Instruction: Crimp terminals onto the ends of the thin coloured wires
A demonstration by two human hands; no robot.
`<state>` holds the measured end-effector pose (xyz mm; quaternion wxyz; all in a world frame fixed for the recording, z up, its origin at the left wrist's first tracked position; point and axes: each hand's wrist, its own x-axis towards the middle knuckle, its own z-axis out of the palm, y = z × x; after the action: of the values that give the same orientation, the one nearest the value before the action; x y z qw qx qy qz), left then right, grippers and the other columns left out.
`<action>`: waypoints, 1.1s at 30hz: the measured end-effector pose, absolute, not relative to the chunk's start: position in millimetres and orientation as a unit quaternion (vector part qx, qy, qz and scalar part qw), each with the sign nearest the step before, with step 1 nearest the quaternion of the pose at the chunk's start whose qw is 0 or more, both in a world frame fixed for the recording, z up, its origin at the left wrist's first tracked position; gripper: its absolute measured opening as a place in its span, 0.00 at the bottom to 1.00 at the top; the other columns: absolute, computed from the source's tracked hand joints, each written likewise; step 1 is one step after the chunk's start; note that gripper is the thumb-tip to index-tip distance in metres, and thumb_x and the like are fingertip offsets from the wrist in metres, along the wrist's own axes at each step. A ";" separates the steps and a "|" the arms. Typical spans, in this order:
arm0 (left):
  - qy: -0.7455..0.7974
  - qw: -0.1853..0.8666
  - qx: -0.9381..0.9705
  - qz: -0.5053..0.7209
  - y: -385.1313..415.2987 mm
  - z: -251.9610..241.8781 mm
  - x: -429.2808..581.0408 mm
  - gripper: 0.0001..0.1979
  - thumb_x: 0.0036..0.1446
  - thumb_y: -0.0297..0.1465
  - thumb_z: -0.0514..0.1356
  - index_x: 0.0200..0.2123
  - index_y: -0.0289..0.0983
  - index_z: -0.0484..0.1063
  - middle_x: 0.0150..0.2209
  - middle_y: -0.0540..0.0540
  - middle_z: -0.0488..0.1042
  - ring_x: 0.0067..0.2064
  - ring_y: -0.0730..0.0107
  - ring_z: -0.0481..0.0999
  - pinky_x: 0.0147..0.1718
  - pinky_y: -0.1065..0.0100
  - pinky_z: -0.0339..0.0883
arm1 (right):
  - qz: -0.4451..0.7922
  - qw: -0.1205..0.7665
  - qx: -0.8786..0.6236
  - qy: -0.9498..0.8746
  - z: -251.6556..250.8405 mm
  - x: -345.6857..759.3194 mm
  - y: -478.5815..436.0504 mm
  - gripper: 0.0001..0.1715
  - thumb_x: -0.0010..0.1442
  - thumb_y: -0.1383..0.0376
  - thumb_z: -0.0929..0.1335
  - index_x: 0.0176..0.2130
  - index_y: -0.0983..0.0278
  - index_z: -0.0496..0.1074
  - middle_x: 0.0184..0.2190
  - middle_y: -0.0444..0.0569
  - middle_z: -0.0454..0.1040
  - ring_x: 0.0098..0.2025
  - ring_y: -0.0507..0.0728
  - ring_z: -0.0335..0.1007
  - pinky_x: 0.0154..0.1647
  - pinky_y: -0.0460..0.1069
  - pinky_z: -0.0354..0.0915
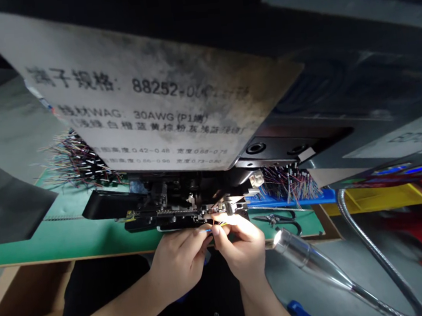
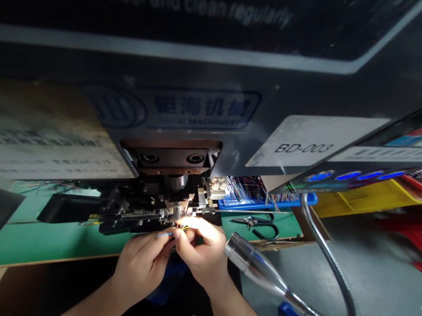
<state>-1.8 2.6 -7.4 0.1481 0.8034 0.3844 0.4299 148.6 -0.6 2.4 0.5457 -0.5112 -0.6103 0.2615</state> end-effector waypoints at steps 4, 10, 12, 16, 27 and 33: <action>0.372 0.147 0.802 0.444 0.8 -5.1 -2.7 0.12 0.61 0.20 0.55 0.45 0.37 0.73 0.36 0.46 0.82 0.37 0.66 0.82 0.38 0.69 0.76 | 0.260 0.552 -0.502 -0.613 0.7 149.7 -0.2 0.06 0.57 0.68 0.71 0.38 0.63 0.76 0.16 0.38 0.66 0.18 0.51 0.63 0.21 0.46 0.65; 0.397 0.134 0.801 0.428 2.6 -4.8 -3.1 0.13 0.63 0.22 0.54 0.48 0.35 0.72 0.37 0.45 0.82 0.36 0.65 0.82 0.36 0.67 0.76 | 0.248 0.558 -0.502 -0.612 0.7 147.8 1.8 0.05 0.57 0.68 0.71 0.38 0.63 0.76 0.17 0.39 0.67 0.19 0.51 0.63 0.20 0.45 0.64; 0.397 0.132 0.801 0.428 2.9 -5.7 -3.1 0.12 0.63 0.22 0.53 0.48 0.35 0.72 0.38 0.44 0.82 0.36 0.65 0.82 0.36 0.67 0.76 | 0.250 0.559 -0.499 -0.613 -0.2 147.4 1.6 0.06 0.58 0.69 0.71 0.38 0.63 0.76 0.17 0.39 0.67 0.19 0.51 0.64 0.21 0.45 0.65; 0.395 0.129 0.799 0.434 2.7 -8.4 -3.0 0.11 0.63 0.22 0.55 0.47 0.34 0.72 0.38 0.44 0.82 0.36 0.65 0.82 0.36 0.68 0.76 | 0.259 0.569 -0.494 -0.605 -3.3 147.2 0.1 0.08 0.57 0.70 0.71 0.39 0.62 0.75 0.18 0.38 0.66 0.20 0.50 0.63 0.22 0.45 0.65; 0.405 0.164 0.812 0.387 2.1 -8.5 -3.1 0.11 0.62 0.21 0.53 0.44 0.35 0.73 0.34 0.46 0.81 0.34 0.63 0.82 0.34 0.64 0.77 | 0.196 0.554 -0.479 -0.653 2.5 148.9 0.0 0.09 0.56 0.75 0.70 0.36 0.62 0.73 0.26 0.43 0.75 0.26 0.52 0.71 0.28 0.46 0.69; 0.400 0.135 0.818 0.392 1.3 -9.4 -3.3 0.12 0.62 0.22 0.53 0.46 0.35 0.72 0.36 0.45 0.81 0.34 0.63 0.82 0.34 0.64 0.78 | 0.157 0.558 -0.456 -0.675 1.6 149.7 1.4 0.14 0.55 0.79 0.69 0.37 0.61 0.74 0.32 0.45 0.80 0.29 0.53 0.75 0.28 0.46 0.70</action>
<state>-3.3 1.3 -9.4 0.1347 0.8176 0.3999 0.3918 149.7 1.4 1.6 0.5581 -0.4563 -0.6751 0.1565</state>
